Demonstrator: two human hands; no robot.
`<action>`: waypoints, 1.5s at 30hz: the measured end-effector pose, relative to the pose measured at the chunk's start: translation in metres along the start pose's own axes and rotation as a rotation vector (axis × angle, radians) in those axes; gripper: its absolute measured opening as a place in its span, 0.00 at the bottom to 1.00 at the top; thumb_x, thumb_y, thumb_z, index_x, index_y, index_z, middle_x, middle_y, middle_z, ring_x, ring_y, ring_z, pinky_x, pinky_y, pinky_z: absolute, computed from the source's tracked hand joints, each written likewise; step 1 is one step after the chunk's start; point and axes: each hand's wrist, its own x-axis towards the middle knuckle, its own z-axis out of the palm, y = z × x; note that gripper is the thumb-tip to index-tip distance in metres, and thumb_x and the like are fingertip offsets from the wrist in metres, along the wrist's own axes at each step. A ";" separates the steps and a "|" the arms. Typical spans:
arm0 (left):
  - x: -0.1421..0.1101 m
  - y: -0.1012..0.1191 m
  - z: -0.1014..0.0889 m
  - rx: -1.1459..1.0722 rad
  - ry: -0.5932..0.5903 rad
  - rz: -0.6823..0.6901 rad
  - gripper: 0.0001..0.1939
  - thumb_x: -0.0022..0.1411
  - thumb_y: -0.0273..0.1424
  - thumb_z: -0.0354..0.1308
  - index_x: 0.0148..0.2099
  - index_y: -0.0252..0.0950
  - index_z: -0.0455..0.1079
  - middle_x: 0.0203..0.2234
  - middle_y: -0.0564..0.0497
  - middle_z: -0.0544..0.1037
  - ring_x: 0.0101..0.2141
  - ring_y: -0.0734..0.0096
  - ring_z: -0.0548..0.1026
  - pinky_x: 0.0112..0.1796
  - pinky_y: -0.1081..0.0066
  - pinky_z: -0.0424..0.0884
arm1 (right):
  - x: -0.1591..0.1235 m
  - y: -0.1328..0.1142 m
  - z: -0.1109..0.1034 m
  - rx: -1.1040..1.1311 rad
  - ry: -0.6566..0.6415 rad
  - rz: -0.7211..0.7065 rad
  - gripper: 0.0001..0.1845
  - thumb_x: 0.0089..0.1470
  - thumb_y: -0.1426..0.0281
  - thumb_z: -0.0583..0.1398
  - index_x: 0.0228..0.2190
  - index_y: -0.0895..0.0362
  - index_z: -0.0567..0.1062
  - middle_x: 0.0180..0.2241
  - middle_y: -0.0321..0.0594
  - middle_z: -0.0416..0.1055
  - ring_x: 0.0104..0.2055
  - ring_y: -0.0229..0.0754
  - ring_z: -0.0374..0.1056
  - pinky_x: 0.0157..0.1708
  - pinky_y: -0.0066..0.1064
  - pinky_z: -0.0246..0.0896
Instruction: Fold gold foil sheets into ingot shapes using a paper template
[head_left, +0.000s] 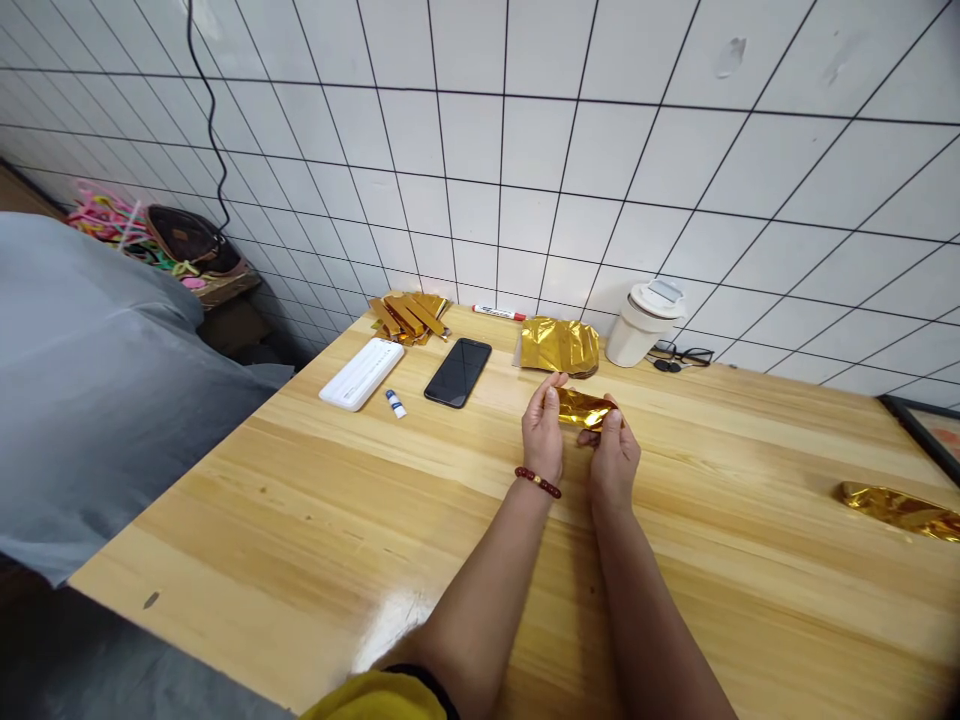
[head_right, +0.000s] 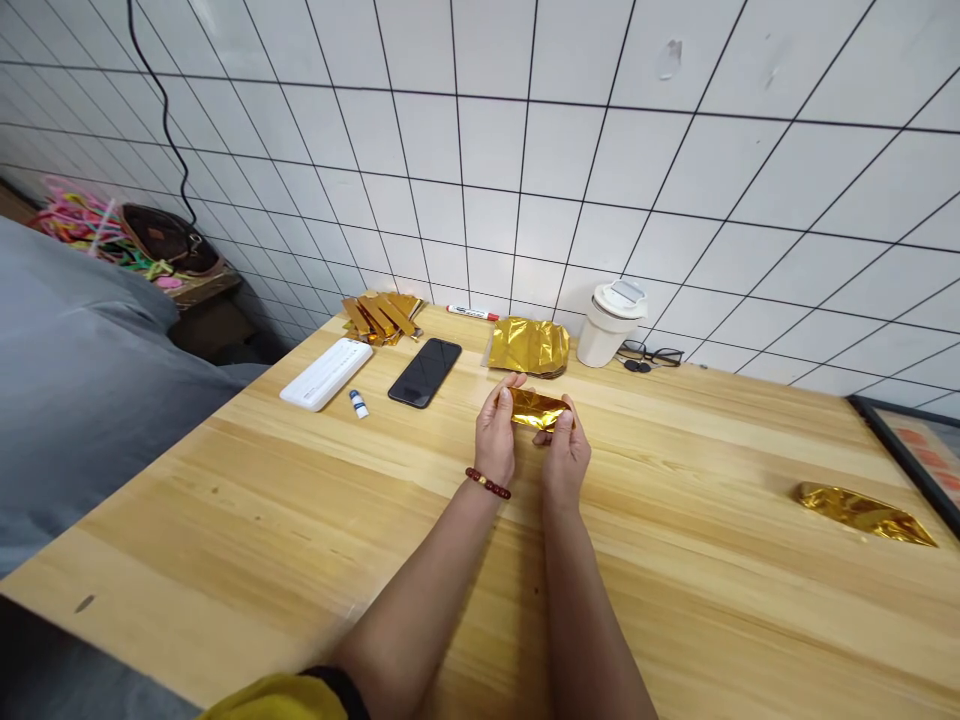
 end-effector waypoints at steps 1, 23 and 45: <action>0.000 -0.001 0.000 0.014 0.002 0.004 0.21 0.60 0.47 0.61 0.49 0.40 0.76 0.50 0.44 0.78 0.54 0.61 0.73 0.56 0.62 0.65 | 0.000 0.000 0.000 -0.001 0.006 -0.005 0.34 0.55 0.47 0.58 0.52 0.60 0.75 0.29 0.36 0.72 0.23 0.34 0.63 0.27 0.30 0.61; 0.003 0.004 -0.002 0.260 0.272 0.144 0.08 0.47 0.33 0.71 0.29 0.35 0.78 0.25 0.51 0.75 0.27 0.73 0.70 0.33 0.70 0.68 | 0.011 0.003 -0.011 -0.132 0.312 -0.237 0.18 0.48 0.57 0.67 0.34 0.59 0.82 0.30 0.40 0.77 0.33 0.41 0.71 0.37 0.35 0.68; -0.004 -0.001 0.006 0.046 -0.021 -0.218 0.28 0.44 0.34 0.74 0.48 0.36 0.71 0.32 0.52 0.77 0.23 0.80 0.70 0.29 0.74 0.69 | 0.011 -0.001 -0.007 0.018 0.293 -0.138 0.18 0.44 0.57 0.68 0.30 0.59 0.76 0.22 0.32 0.70 0.23 0.34 0.62 0.25 0.28 0.59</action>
